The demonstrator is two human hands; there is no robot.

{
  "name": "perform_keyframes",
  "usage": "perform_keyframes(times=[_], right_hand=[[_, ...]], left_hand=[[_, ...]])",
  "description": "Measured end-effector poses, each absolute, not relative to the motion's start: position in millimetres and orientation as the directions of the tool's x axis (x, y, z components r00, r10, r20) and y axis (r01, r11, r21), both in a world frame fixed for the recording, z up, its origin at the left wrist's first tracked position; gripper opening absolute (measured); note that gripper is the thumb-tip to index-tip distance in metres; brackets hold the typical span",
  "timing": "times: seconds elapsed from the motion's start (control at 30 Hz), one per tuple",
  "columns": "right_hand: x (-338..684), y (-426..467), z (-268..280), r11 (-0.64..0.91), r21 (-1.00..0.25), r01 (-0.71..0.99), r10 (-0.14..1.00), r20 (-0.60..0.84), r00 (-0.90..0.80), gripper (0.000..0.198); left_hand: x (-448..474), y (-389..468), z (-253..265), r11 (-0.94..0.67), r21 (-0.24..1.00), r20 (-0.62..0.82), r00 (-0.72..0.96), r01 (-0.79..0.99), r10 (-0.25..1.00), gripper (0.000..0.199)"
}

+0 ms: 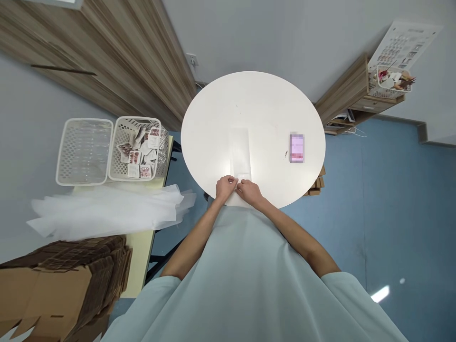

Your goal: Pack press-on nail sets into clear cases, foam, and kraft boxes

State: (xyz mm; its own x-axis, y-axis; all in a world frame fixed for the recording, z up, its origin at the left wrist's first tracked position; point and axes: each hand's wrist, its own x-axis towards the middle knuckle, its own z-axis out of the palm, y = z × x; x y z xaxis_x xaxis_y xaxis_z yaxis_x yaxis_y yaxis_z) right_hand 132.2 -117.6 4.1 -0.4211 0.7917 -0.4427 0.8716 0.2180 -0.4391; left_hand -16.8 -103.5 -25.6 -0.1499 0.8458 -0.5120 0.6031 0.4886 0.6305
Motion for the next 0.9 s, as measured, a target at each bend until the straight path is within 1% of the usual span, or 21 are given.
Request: perform_keyframes(times=[0.1,0.23,0.3,0.37,0.43,0.6,0.67,0.73,0.77,0.83,0.9], right_hand=[[145,-121,2,0.107,-0.495,0.862,0.826,-0.439,-0.355,0.026],[168,-119,-2,-0.105,-0.488,0.866,0.895,-0.426,-0.131,0.024],[176,-115,-5,-0.218,-0.493,0.842,0.891,-0.454,-0.036,0.023],[178,-111,-10,-0.317,-0.513,0.797,0.866,-0.500,0.022,0.024],[177,-107,-13,-0.381,-0.542,0.749,0.844,-0.535,0.042,0.024],[171,-103,-13,-0.452,-0.621,0.640,0.813,-0.583,0.010,0.026],[169,-102,-11,-0.479,-0.640,0.600,0.799,-0.602,-0.004,0.026],[169,-102,-9,-0.497,-0.641,0.585,0.789,-0.615,-0.002,0.026],[169,-103,-8,-0.502,-0.637,0.585,0.786,-0.619,0.000,0.026],[170,-103,-8,-0.500,-0.630,0.594,0.785,-0.620,0.002,0.026],[173,-103,-9,-0.492,-0.635,0.595,0.789,-0.614,-0.004,0.027]], left_hand=[[-19,-106,-33,0.503,0.622,-0.506,-0.183,0.600,0.843,0.016],[-18,-108,-34,0.516,0.590,-0.501,-0.220,0.620,0.837,0.017],[-16,-108,-33,0.517,0.575,-0.504,-0.223,0.634,0.834,0.016],[-14,-107,-32,0.510,0.565,-0.507,-0.215,0.648,0.835,0.014],[-13,-106,-30,0.506,0.552,-0.513,-0.209,0.663,0.833,0.013],[-10,-107,-28,0.499,0.512,-0.518,-0.212,0.699,0.829,0.014],[-9,-108,-27,0.467,0.506,-0.467,-0.226,0.725,0.855,0.018],[-9,-109,-26,0.355,0.528,-0.339,-0.192,0.772,0.921,0.029],[-9,-109,-25,0.256,0.551,-0.263,-0.126,0.794,0.957,0.035],[-9,-112,-24,0.012,0.606,-0.140,0.093,0.795,0.986,0.042],[-11,-116,-25,-0.179,0.644,-0.094,0.309,0.744,0.946,0.042]])
